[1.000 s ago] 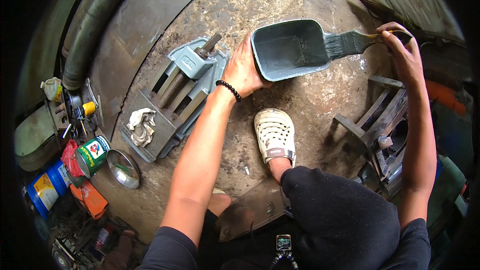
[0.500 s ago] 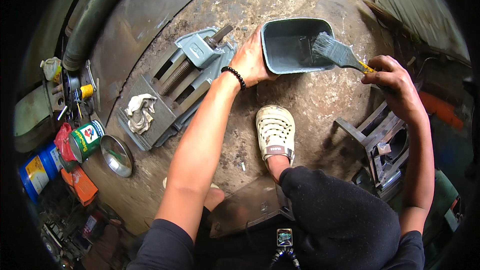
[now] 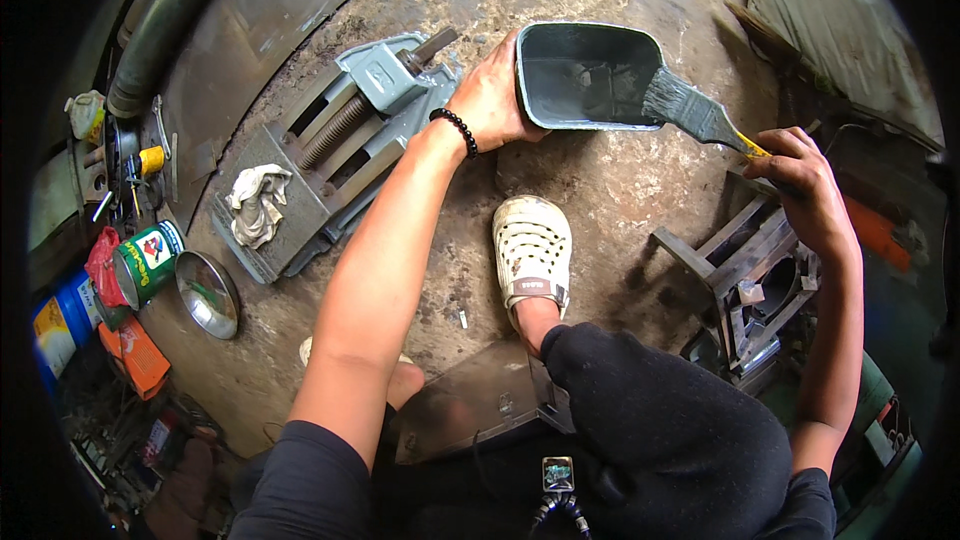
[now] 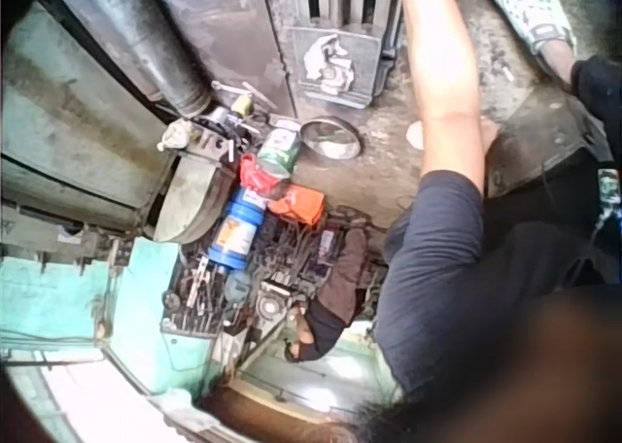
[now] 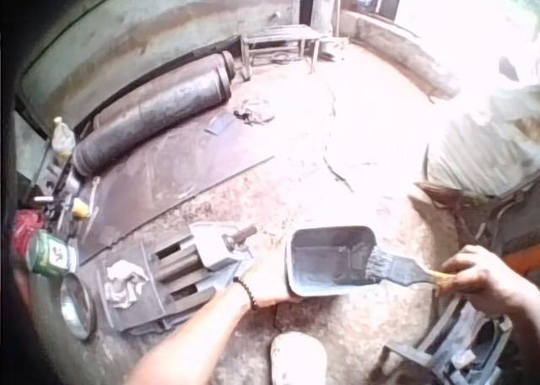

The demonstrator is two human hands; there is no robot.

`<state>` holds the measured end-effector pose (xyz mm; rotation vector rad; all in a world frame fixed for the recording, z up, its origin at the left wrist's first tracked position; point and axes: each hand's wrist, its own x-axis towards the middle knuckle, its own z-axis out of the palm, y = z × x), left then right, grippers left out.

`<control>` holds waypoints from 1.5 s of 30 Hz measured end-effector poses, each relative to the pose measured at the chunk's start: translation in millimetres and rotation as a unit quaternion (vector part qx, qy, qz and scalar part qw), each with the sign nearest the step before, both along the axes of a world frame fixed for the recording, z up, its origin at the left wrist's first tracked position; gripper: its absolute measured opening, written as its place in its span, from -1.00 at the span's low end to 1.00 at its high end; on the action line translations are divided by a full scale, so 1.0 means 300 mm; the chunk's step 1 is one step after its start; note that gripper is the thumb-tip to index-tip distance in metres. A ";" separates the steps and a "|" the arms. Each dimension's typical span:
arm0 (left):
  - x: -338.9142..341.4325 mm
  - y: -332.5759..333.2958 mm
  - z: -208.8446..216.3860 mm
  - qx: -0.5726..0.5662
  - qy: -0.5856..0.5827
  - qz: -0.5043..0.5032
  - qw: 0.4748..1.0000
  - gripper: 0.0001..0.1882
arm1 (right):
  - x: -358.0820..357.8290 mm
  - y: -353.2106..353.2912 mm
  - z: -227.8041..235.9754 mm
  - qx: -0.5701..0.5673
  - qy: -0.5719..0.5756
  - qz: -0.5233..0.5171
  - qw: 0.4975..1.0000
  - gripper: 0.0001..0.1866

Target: The person paints a metal vise with a brush using paint from a small container, then wipes the vise with a cloth. The person repeats the painting and wiping actions on the same vise multiple times.

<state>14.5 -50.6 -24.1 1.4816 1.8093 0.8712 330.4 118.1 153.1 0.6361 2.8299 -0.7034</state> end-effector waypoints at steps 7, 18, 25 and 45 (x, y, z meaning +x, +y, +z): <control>0.001 0.000 -0.013 0.025 -0.034 -0.013 0.999 0.21 | 0.114 0.004 0.049 -0.129 0.080 -0.123 0.981 -0.69; 0.195 -0.354 0.136 -0.131 0.004 0.070 0.989 0.17 | 0.254 0.120 -0.083 -0.158 0.421 -0.320 0.834 -0.66; 0.080 -1.068 0.720 -0.356 0.144 -0.136 0.913 -0.15 | -0.021 0.128 0.219 -0.463 0.460 -0.157 0.741 -0.65; -0.137 -1.979 1.092 -0.082 0.005 0.343 0.936 -0.31 | -0.539 -1.368 -0.478 -0.642 0.197 -0.367 0.644 -0.64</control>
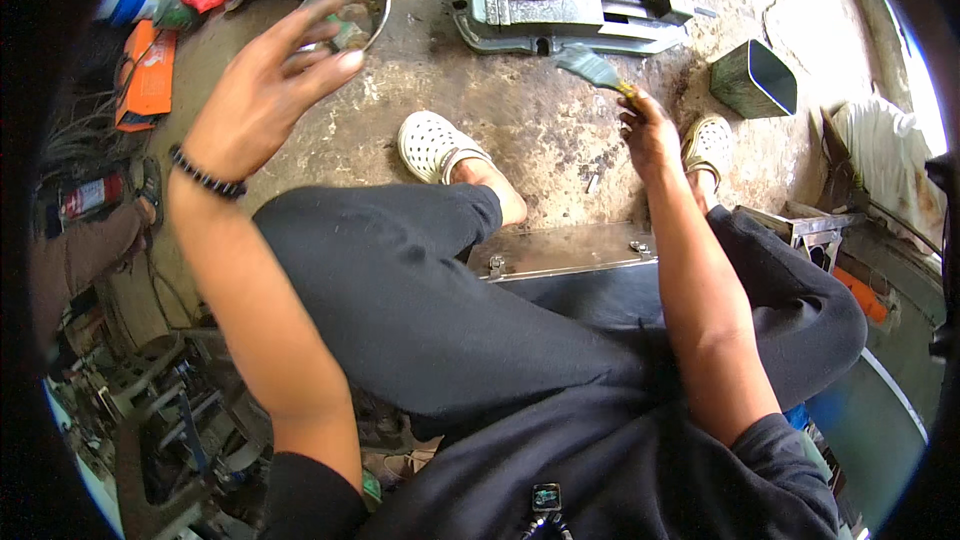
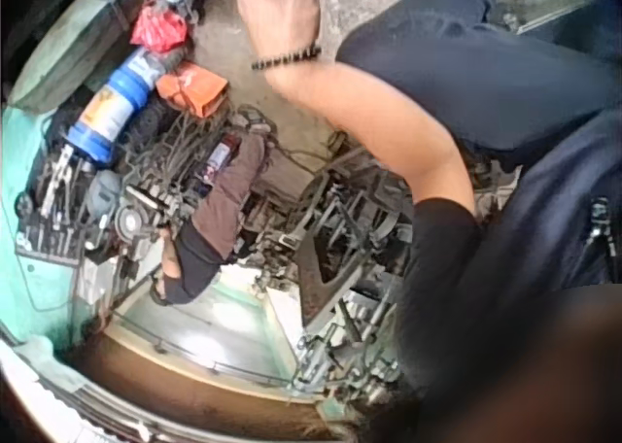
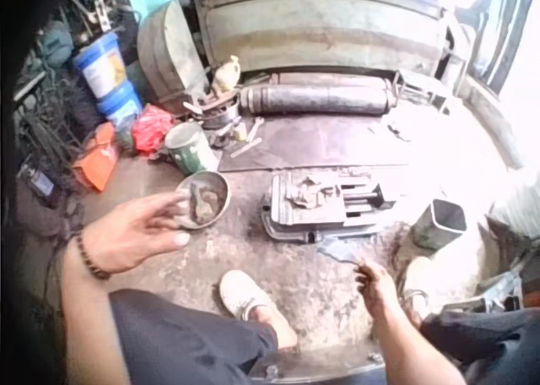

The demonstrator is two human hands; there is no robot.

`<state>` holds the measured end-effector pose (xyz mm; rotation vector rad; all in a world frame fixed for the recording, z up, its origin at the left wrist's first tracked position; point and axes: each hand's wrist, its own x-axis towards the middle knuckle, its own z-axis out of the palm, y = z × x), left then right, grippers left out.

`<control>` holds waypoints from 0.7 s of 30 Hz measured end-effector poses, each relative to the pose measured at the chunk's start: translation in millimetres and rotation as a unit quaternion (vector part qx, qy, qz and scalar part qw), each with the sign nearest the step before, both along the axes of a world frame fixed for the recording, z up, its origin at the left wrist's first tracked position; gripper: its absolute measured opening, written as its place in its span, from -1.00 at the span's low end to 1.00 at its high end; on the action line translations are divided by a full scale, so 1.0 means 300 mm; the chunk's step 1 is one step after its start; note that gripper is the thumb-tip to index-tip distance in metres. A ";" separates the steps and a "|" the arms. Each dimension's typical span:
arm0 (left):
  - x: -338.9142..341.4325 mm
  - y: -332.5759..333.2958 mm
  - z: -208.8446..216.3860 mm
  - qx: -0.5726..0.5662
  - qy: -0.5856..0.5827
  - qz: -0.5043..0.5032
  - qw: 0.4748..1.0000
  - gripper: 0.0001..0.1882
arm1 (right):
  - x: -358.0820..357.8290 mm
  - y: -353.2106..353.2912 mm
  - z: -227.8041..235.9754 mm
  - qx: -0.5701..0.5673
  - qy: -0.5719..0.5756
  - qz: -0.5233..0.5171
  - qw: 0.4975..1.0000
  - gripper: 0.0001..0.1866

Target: The person paints a metal vise with a brush using paint from a small container, then wipes the vise with a cloth. The person repeats the painting and wiping actions on the same vise multiple times.

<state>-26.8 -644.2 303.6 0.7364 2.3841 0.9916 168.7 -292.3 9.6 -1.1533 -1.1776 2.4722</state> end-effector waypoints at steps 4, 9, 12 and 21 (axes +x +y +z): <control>-0.017 -0.011 0.000 -0.028 -0.049 0.047 0.997 -0.33 | -0.037 -0.091 -0.048 -0.039 0.001 0.032 0.999 -0.60; -0.036 -0.003 0.000 -0.041 -0.040 0.031 0.998 -0.26 | -0.133 -0.127 -0.124 -0.046 0.057 0.008 0.997 -0.58; -0.027 0.002 -0.011 -0.075 -0.043 0.010 0.996 -0.14 | -0.166 -0.088 -0.165 -0.022 0.059 -0.025 0.998 -0.59; -0.005 0.014 -0.004 -0.093 -0.063 0.027 0.993 -0.04 | -0.019 -0.051 -0.109 -0.004 0.007 -0.103 0.995 -0.57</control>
